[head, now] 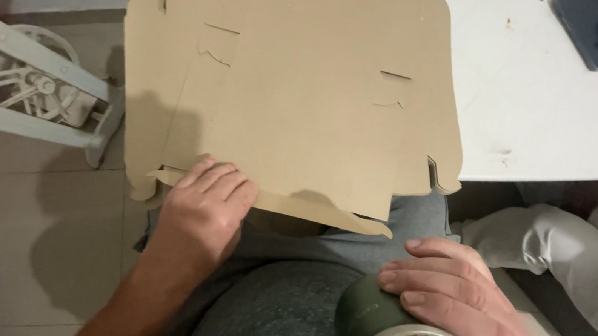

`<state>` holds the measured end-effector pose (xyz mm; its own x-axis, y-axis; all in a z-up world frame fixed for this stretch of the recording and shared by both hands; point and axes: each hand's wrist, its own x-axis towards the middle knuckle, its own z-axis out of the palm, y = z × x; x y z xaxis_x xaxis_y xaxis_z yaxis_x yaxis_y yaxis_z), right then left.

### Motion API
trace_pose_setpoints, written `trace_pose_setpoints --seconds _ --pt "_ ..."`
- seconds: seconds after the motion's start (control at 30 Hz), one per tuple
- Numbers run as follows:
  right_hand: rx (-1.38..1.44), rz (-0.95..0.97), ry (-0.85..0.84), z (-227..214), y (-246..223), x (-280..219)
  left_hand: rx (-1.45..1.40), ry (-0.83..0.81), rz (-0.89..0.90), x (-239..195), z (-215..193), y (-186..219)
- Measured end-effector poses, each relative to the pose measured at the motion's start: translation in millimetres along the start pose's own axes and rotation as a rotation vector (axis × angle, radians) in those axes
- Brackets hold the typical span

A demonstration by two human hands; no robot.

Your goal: The person assembles a flat cardboard box by folding the side flaps and tucking the tabs into slots to form the box structure. The person handles the cardboard piece by hand, folding and aligning the flaps to create the box shape.

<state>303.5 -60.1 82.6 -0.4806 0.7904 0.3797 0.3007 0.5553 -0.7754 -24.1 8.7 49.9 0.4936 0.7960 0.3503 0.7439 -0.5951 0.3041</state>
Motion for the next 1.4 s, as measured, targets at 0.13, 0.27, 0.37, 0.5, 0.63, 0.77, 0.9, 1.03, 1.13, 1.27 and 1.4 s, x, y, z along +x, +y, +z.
trace_pose_setpoints --seconds 0.13,0.27,0.37,0.5,0.63,0.77,0.9,1.03,1.13,1.27,1.4 --pt "-0.064 0.022 0.022 -0.6 -3.0 -4.4 -0.006 0.018 0.009 0.9 1.8 1.0" --pt "-0.098 -0.051 0.203 -2.6 -3.5 -7.7 0.002 0.021 -0.015 3.4 6.6 -0.2" --pt "-0.075 -0.047 0.228 -8.5 -3.5 -8.5 0.035 0.009 -0.047 -4.3 11.8 -3.0" --pt "0.078 -0.025 0.197 -12.6 2.5 -5.8 0.121 -0.050 -0.066 -8.3 19.6 -9.2" --pt "0.109 0.055 0.367 -6.7 50.2 -17.4 0.160 -0.086 -0.086 -1.0 15.5 -1.7" --pt "-0.314 0.348 0.615 -39.5 122.6 -7.4 0.114 -0.034 -0.081 -2.0 21.8 -6.4" --pt "-0.317 0.601 0.767 -80.0 218.0 -11.8 0.116 -0.019 0.026 -0.8 10.1 -4.2" --pt "-0.388 0.513 0.747 -93.5 258.4 -9.5 0.137 0.020 0.042 -2.5 -18.1 10.9" --pt "-0.184 0.779 0.830 -79.8 237.0 0.2 0.140 0.029 0.074 -10.8 -33.1 16.8" --pt "-0.102 1.052 0.761 -24.8 121.3 5.5 0.175 0.081 0.121 -21.3 -38.9 13.8" --pt "-0.677 0.093 0.185 -20.6 103.5 -6.6 0.179 0.141 0.188 -13.2 -38.4 7.5"
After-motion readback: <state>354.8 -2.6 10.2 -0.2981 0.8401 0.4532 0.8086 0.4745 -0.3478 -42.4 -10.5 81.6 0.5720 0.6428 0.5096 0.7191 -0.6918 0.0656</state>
